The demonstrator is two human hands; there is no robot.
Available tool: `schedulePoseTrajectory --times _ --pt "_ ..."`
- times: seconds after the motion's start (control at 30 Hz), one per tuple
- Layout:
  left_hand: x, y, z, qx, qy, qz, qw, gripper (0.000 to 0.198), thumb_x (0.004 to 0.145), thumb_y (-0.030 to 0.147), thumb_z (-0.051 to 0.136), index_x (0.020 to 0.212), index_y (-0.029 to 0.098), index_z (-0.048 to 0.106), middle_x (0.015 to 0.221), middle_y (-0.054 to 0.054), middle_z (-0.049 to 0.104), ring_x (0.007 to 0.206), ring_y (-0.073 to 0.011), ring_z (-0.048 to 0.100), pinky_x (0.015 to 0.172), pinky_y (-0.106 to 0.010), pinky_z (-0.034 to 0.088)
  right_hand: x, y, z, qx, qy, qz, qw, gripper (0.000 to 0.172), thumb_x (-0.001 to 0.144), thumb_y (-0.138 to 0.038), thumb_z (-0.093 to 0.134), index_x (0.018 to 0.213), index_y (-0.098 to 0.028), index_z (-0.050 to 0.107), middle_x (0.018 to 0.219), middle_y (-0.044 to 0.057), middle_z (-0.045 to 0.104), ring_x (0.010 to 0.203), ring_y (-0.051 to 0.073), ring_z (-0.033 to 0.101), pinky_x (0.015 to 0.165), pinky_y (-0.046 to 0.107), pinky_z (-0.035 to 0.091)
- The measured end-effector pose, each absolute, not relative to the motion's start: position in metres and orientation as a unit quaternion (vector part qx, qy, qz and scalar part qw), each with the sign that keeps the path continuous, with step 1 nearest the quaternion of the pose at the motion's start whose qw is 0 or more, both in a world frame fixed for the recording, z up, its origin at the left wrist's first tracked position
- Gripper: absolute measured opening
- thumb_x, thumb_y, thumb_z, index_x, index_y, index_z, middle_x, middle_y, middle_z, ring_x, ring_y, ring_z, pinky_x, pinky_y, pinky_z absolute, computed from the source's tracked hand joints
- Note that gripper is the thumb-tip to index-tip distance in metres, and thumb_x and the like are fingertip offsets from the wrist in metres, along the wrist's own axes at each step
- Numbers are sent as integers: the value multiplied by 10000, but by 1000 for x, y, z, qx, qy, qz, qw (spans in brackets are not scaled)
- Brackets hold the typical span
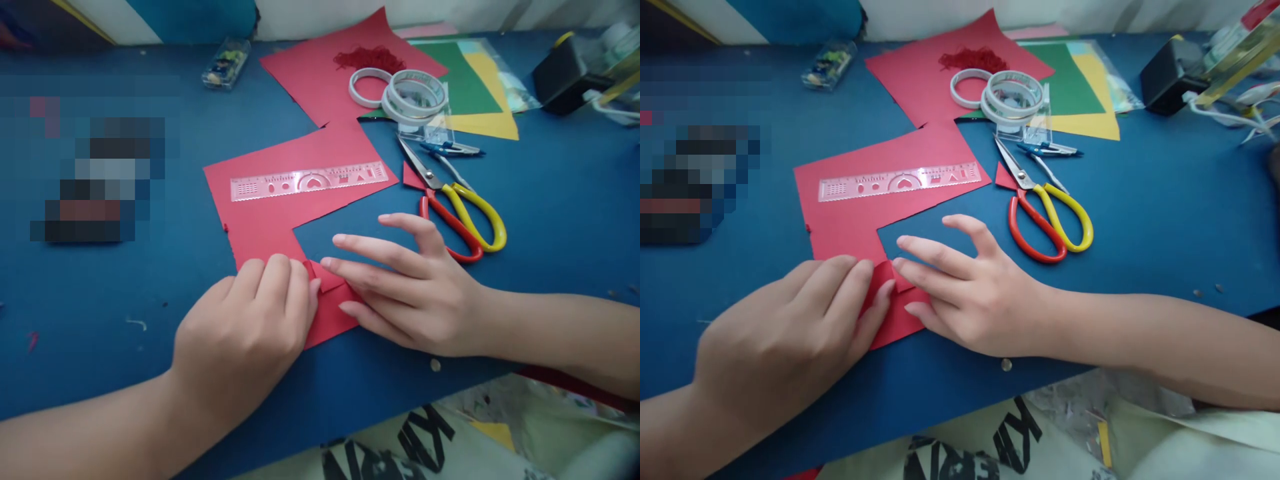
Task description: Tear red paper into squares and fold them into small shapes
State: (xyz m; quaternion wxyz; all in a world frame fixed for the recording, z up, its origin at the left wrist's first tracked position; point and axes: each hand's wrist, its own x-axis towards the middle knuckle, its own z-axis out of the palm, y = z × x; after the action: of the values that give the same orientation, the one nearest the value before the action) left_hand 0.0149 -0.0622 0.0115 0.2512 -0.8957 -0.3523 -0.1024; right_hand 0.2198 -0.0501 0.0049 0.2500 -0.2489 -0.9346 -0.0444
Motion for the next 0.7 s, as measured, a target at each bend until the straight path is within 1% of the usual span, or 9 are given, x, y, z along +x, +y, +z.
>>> schedulePoseTrajectory --times 0.07,0.13,0.2,0.27,0.37,0.53,0.7 --pt "17 -66 10 -902 -346 -107 237 184 840 236 556 756 97 642 649 -75 637 519 -199 556 395 -310 381 219 -51 4 -250 -932 -48 259 174 912 -170 525 824 -177 675 1044 27 714 1102 211 619 951 499 446" --pt "19 -71 9 -908 -343 -115 211 238 842 224 560 899 17 663 813 -155 703 643 -268 641 460 -347 466 219 -52 4 -257 -928 -44 268 183 908 -162 525 807 -176 678 1035 28 717 1080 206 630 946 495 457" --pt "20 -77 6 -914 -346 -121 175 299 855 200 543 1003 -38 647 968 -218 705 800 -341 676 557 -406 534 218 -53 3 -262 -925 -35 274 191 908 -149 520 806 -170 680 1025 26 720 1067 199 635 947 486 463" --pt "20 -83 4 -917 -351 -125 142 310 863 167 528 1051 -57 631 1052 -244 683 912 -377 670 641 -452 564 217 -53 1 -264 -919 -28 291 218 914 -135 500 798 -166 681 1010 25 723 1055 193 639 951 478 460" --pt "17 -89 1 -918 -348 -140 128 311 859 135 536 1090 -59 615 1110 -261 653 962 -386 663 664 -472 582 218 -53 0 -264 -916 -19 301 244 919 -129 485 783 -167 684 998 23 725 1033 185 645 957 464 455" --pt "7 -88 1 -929 -331 -143 87 318 822 39 538 1127 -23 603 1168 -245 631 1034 -382 637 716 -502 587 220 -51 0 -266 -925 -23 270 253 915 -145 493 745 -184 676 1003 14 725 1018 181 643 943 456 459" --pt "2 -79 3 -933 -329 -141 49 321 840 41 515 1148 -6 592 1196 -232 622 1079 -378 615 736 -515 587 223 -48 -1 -257 -934 -39 246 222 905 -163 525 724 -203 645 1009 -3 719 1028 171 627 965 425 432"
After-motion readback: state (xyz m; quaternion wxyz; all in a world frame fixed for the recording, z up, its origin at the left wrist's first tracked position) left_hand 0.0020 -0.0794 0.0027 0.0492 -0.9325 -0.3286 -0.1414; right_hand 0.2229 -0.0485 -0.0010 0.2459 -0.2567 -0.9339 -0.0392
